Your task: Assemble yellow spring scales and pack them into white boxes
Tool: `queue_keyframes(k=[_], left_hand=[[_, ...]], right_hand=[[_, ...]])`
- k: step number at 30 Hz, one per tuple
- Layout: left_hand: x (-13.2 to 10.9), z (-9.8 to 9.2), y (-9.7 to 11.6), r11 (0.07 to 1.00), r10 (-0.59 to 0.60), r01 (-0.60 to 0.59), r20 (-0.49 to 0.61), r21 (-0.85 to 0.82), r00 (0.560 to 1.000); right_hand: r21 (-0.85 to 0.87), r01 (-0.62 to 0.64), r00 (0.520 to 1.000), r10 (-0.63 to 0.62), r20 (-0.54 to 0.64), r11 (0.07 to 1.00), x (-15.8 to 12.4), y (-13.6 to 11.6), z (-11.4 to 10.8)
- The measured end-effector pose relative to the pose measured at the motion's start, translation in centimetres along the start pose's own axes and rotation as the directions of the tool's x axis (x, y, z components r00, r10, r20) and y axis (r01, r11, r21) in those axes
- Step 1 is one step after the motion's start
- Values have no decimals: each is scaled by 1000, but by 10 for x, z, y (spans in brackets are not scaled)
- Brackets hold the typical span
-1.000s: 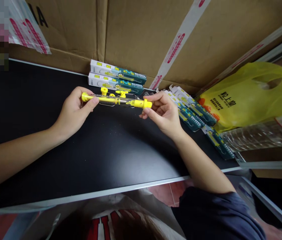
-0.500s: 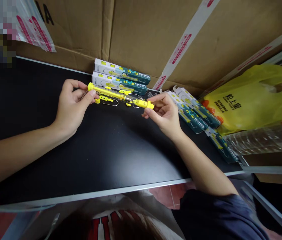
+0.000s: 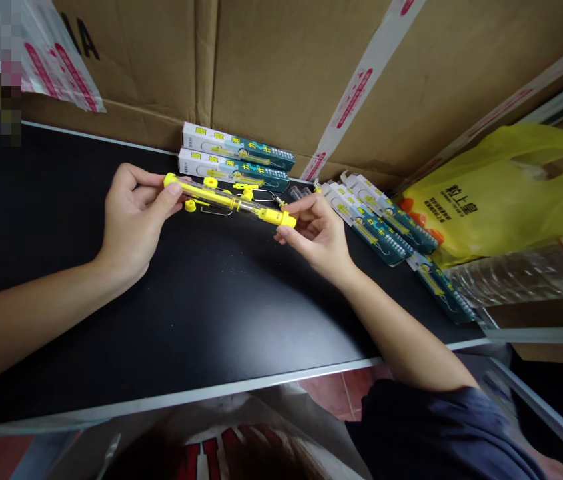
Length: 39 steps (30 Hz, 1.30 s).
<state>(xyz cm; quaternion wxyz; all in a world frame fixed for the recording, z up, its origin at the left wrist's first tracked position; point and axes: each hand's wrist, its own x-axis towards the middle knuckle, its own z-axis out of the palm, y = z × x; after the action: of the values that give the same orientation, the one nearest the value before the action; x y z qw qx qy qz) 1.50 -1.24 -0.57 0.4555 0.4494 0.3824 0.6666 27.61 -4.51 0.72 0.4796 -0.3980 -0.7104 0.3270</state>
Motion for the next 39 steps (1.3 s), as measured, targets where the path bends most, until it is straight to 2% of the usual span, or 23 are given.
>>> queue_keyframes(k=[5,11,14,23,27,31,35,39], left_hand=[[-1,-2,-2,999,43,-43,11,4,999],[0,-3,-3,998,65,-64,51,-8,997],[0,-2,-3,997,74,-73,58,-20,996],[2,-4,-4,998,59,-57,73,-34,996],[1,-4,-1,1000,19,-18,83,-12,996],[-1,-1,1,999,32,-30,75,-18,997],[-1,0,3,998,33,-31,57,-47,998],[0,0,4,999,13,-11,40,-51,999]], right_hand=[[7,8,1000,-8,-9,1000,0,1,0],[-124,82,996,-75,54,989,0,0,-4],[-131,105,994,-99,56,986,0,0,-5],[23,-23,991,19,130,999,-3,-3,4],[75,-21,997,15,74,997,-2,-2,5],[41,5,1000,-5,14,999,-1,-3,4],[-95,99,990,-108,-93,991,0,0,1],[-269,214,963,-249,-102,939,1,4,-1]])
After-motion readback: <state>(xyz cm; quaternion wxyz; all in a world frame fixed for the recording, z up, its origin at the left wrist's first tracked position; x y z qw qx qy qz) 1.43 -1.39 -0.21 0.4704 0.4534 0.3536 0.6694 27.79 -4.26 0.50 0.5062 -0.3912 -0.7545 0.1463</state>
